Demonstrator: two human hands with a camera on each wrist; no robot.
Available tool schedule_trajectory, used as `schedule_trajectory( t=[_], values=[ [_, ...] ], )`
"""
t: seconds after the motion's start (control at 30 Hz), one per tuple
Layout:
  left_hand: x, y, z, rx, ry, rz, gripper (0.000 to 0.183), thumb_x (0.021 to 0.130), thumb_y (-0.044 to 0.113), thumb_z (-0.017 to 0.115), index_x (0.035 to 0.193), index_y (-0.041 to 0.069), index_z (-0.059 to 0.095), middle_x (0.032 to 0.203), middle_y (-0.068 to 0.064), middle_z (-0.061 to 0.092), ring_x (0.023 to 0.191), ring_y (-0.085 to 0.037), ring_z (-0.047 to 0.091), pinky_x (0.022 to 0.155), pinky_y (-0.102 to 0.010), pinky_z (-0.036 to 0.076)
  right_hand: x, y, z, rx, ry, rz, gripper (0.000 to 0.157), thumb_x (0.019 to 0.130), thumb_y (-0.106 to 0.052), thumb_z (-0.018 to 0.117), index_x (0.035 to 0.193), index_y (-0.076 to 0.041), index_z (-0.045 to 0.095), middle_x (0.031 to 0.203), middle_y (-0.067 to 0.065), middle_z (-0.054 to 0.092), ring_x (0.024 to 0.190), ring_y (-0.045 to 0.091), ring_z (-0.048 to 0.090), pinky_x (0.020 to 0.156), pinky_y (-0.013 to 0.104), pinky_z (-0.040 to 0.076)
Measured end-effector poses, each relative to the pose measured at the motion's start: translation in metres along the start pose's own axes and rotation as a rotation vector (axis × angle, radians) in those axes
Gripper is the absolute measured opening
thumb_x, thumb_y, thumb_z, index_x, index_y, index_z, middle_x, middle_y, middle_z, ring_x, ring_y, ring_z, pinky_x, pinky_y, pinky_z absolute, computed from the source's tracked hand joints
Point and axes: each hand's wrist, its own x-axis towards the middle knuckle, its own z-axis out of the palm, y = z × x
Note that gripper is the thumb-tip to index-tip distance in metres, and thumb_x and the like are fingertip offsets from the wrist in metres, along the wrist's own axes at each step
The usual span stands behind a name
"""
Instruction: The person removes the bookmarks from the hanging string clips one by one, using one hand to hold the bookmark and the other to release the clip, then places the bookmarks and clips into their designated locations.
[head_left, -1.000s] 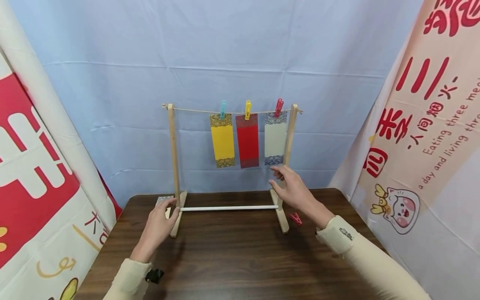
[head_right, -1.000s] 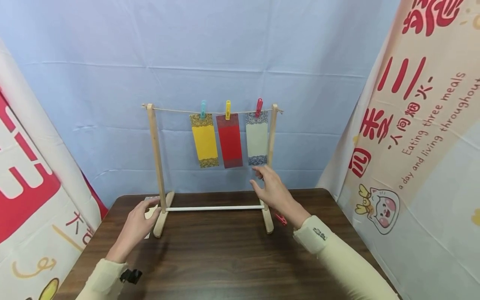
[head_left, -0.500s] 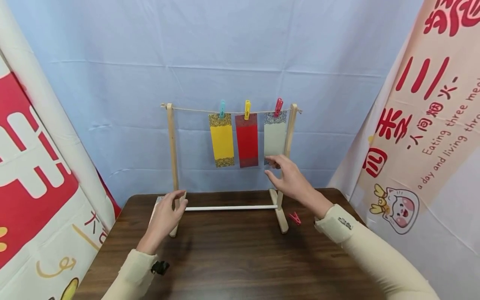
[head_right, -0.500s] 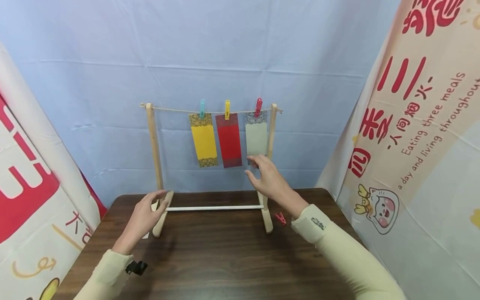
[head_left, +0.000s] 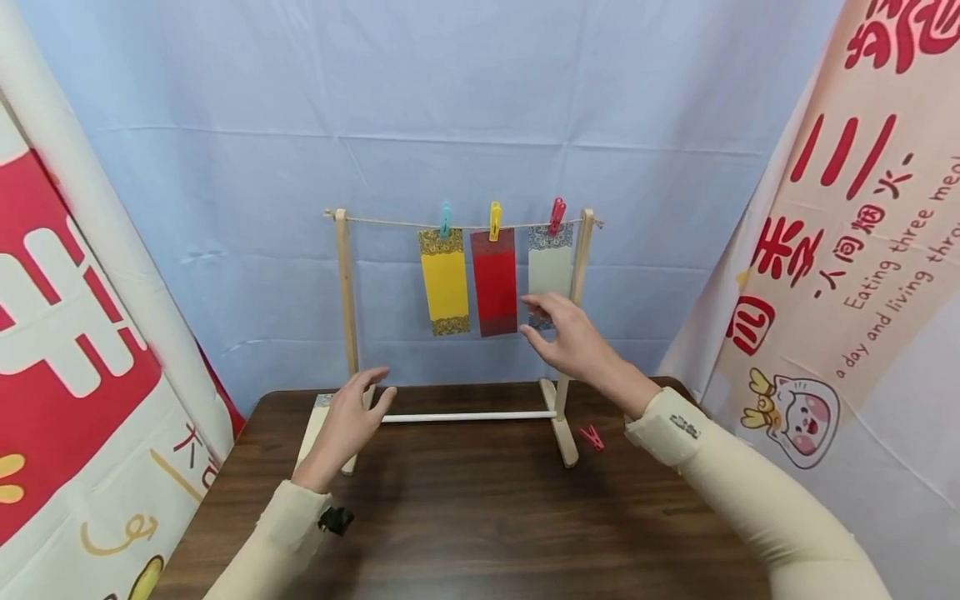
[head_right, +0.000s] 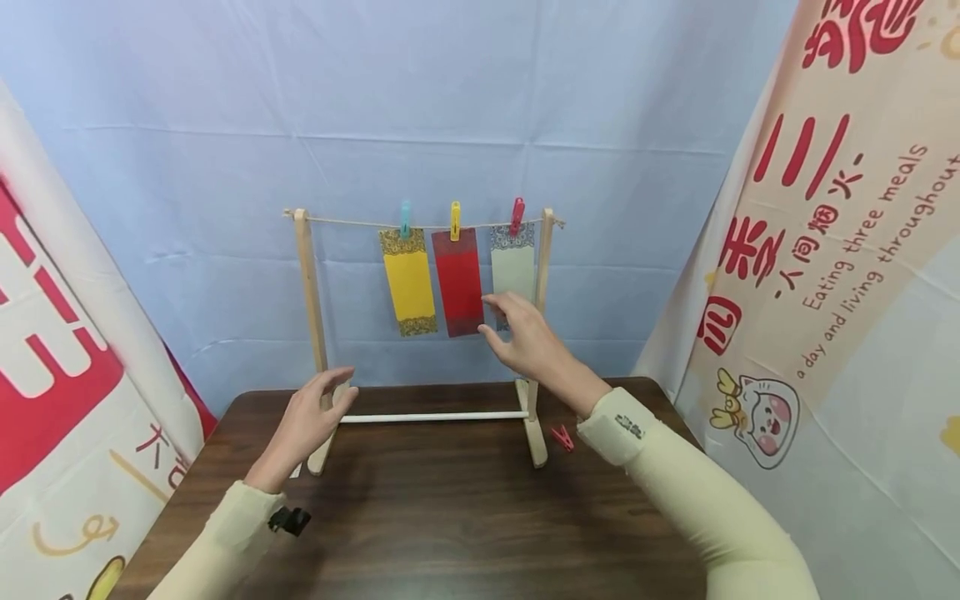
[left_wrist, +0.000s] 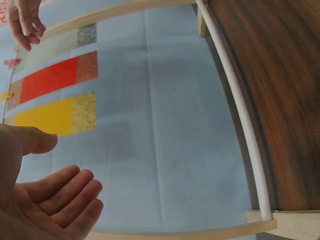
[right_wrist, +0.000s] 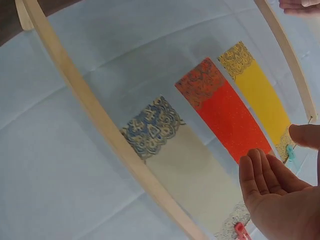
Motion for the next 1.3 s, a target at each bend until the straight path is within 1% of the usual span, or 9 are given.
schedule_trajectory(
  t=[0.2,0.4,0.53,0.73,0.9,1.07,1.3],
  values=[
    [0.011,0.010,-0.001,0.003,-0.004,0.024,0.049,0.110,0.029,0.065,0.155,0.012,0.056,0.153,-0.015,0.057,0.143,-0.040,0.052,0.115,-0.061,0.044,0.009,-0.003,-0.004,-0.005,0.004,-0.021,0.048,0.098,-0.006,0.079,0.140,0.009,0.062,0.126,0.024,0.067,0.113,0.036,0.065,0.099,0.055,0.057],
    [0.021,0.020,0.000,0.002,-0.006,0.049,0.049,0.109,0.029,0.067,0.153,0.009,0.057,0.152,-0.017,0.058,0.141,-0.041,0.054,0.113,-0.061,0.046,0.018,-0.006,-0.008,-0.025,-0.017,-0.030,0.050,0.100,-0.010,0.078,0.143,0.007,0.060,0.133,0.023,0.065,0.116,0.038,0.066,0.102,0.054,0.057],
    [0.026,0.022,0.003,-0.002,-0.006,0.070,0.049,0.109,0.029,0.068,0.153,0.009,0.058,0.152,-0.016,0.059,0.140,-0.041,0.055,0.113,-0.060,0.047,0.026,-0.009,-0.010,-0.036,-0.018,-0.062,0.050,0.100,-0.012,0.078,0.143,0.007,0.061,0.137,0.023,0.065,0.120,0.038,0.066,0.104,0.054,0.056],
    [0.034,0.020,0.009,-0.003,-0.001,0.077,0.049,0.109,0.031,0.068,0.152,0.011,0.058,0.151,-0.015,0.060,0.140,-0.039,0.056,0.114,-0.057,0.047,0.039,-0.014,-0.013,-0.039,-0.004,-0.137,0.049,0.099,-0.012,0.079,0.141,0.006,0.062,0.139,0.021,0.066,0.128,0.036,0.063,0.110,0.053,0.052],
    [0.042,0.016,0.010,-0.018,0.007,0.090,0.049,0.108,0.033,0.068,0.152,0.011,0.059,0.150,-0.014,0.061,0.140,-0.037,0.056,0.115,-0.056,0.046,0.053,-0.018,-0.017,-0.026,0.008,-0.194,0.049,0.098,-0.013,0.080,0.141,0.005,0.063,0.139,0.021,0.066,0.129,0.035,0.062,0.112,0.052,0.051],
    [0.051,0.016,0.013,-0.036,0.028,0.122,0.049,0.108,0.032,0.069,0.151,0.011,0.060,0.149,-0.013,0.061,0.139,-0.036,0.057,0.116,-0.054,0.046,0.065,-0.025,-0.022,-0.025,-0.005,-0.198,0.049,0.098,-0.014,0.079,0.141,0.004,0.063,0.140,0.019,0.065,0.131,0.034,0.061,0.113,0.052,0.050],
    [0.060,0.014,0.019,-0.051,0.034,0.119,0.049,0.107,0.031,0.070,0.151,0.012,0.060,0.149,-0.012,0.061,0.139,-0.034,0.057,0.117,-0.051,0.045,0.078,-0.032,-0.021,-0.033,-0.033,-0.180,0.051,0.101,-0.018,0.076,0.145,0.002,0.061,0.146,0.018,0.063,0.138,0.033,0.055,0.118,0.051,0.046]
  ],
)
